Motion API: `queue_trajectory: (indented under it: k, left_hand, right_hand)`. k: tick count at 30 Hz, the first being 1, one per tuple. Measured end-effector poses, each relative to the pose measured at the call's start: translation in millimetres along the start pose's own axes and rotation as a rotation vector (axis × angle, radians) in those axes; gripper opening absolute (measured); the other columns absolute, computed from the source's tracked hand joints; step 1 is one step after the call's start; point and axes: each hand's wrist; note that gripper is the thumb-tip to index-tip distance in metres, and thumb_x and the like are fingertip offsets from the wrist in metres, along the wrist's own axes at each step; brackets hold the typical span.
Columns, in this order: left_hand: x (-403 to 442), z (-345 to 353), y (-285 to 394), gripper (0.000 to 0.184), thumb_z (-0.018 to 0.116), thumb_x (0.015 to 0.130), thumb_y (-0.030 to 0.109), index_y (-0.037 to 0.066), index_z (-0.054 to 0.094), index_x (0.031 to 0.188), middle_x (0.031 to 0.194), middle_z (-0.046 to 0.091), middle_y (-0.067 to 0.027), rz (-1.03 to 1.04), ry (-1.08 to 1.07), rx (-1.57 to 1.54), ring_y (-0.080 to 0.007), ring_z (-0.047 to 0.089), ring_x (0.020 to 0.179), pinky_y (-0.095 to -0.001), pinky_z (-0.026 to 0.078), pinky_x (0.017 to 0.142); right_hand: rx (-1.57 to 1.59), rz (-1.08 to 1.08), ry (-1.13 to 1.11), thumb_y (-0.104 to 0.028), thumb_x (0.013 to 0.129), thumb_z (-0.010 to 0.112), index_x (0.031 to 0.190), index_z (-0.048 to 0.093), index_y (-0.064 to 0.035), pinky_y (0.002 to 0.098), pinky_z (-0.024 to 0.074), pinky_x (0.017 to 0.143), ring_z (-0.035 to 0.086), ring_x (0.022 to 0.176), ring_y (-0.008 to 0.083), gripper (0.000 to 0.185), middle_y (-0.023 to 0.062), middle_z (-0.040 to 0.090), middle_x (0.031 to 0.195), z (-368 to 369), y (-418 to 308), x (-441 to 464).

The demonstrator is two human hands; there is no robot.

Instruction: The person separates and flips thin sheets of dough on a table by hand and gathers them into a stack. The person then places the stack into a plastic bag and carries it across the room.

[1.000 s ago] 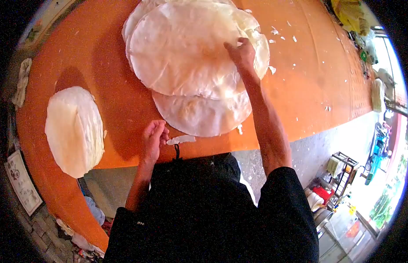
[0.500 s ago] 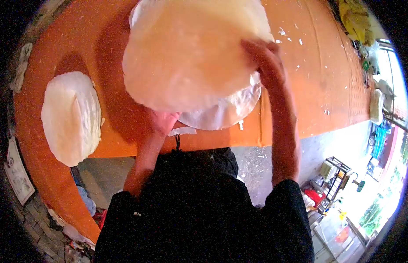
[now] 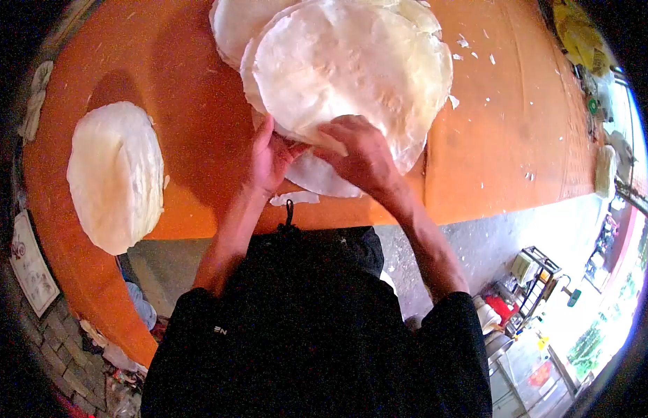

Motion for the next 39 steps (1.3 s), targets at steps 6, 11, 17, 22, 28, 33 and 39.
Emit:
queue_trajectory:
  k: [6, 11, 17, 22, 28, 33, 39]
  left_hand:
    - [2, 0, 0, 0.053, 0.044, 0.095, 0.041, 0.007, 0.035, 0.135, 0.129, 0.048, -0.0113, 0.038, 0.034, 0.075, -0.026, 0.051, 0.115, -0.0419, 0.048, 0.093]
    - [0, -5, -2, 0.046, 0.053, 0.091, 0.037, 0.009, 0.046, 0.127, 0.117, 0.058, -0.0079, 0.02, 0.054, -0.049, -0.0204, 0.058, 0.104, -0.0358, 0.052, 0.081]
    - [-2, -12, -3, 0.036, 0.057, 0.091, 0.025, 0.007, 0.049, 0.121, 0.112, 0.06, -0.0071, 0.027, 0.066, 0.161, -0.0191, 0.06, 0.096, -0.0336, 0.053, 0.078]
    - [-6, 8, 1, 0.032, 0.057, 0.091, 0.022, 0.006, 0.05, 0.118, 0.105, 0.06, -0.0055, 0.049, -0.005, 0.093, -0.0169, 0.061, 0.089, -0.0315, 0.053, 0.077]
    - [1, 2, -6, 0.018, 0.055, 0.091, 0.015, 0.006, 0.053, 0.107, 0.094, 0.059, -0.002, 0.089, -0.058, 0.169, -0.0128, 0.059, 0.081, -0.0288, 0.052, 0.076]
    - [14, -9, -15, 0.005, 0.05, 0.091, 0.009, 0.008, 0.053, 0.095, 0.089, 0.058, -0.001, 0.051, 0.032, 0.343, -0.0109, 0.058, 0.077, -0.0269, 0.052, 0.072]
    - [9, 0, -13, 0.011, 0.043, 0.094, 0.011, 0.007, 0.053, 0.099, 0.091, 0.059, -0.0021, -0.041, 0.129, 0.177, -0.01, 0.059, 0.075, -0.0263, 0.054, 0.067]
  right_hand:
    - [0.065, 0.097, -0.153, -0.011, 0.069, 0.076, 0.097, 0.067, -0.0028, 0.0354, 0.0492, 0.077, 0.062, 0.089, 0.0288, 0.03, 0.0143, 0.065, 0.094, -7, 6, 8]
    - [-0.08, -0.035, 0.127, -0.01, 0.072, 0.072, 0.091, 0.065, -0.0018, 0.0358, 0.0505, 0.071, 0.063, 0.081, 0.0304, 0.022, 0.0142, 0.065, 0.087, 11, -8, 13]
    - [-0.137, -0.026, 0.069, -0.015, 0.072, 0.074, 0.086, 0.063, -0.0029, 0.0387, 0.0515, 0.07, 0.063, 0.08, 0.0309, 0.022, 0.0126, 0.065, 0.087, 17, 4, 2]
    - [-0.145, -0.027, 0.121, -0.024, 0.068, 0.08, 0.102, 0.061, -0.0029, 0.0366, 0.0522, 0.072, 0.063, 0.089, 0.0289, 0.044, 0.0146, 0.063, 0.1, 16, -9, 7]
    - [0.109, 0.27, 0.103, -0.035, 0.07, 0.078, 0.102, 0.063, 0.0002, 0.0388, 0.0522, 0.071, 0.065, 0.085, 0.0305, 0.049, 0.0208, 0.064, 0.096, 9, -13, 15]
    - [-0.365, 0.135, 0.167, -0.024, 0.076, 0.063, 0.104, 0.062, -0.0046, 0.0393, 0.0504, 0.067, 0.061, 0.074, 0.0328, 0.034, 0.0175, 0.06, 0.081, 35, -12, 19]
    - [-0.47, -0.015, 0.167, -0.02, 0.077, 0.061, 0.083, 0.06, -0.0082, 0.0376, 0.048, 0.054, 0.059, 0.064, 0.0277, 0.013, 0.0104, 0.057, 0.07, 49, 19, 16]
Point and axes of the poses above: each hand's wrist, its own x-axis towards the middle knuckle, its own z-axis out of the palm, y = z × x
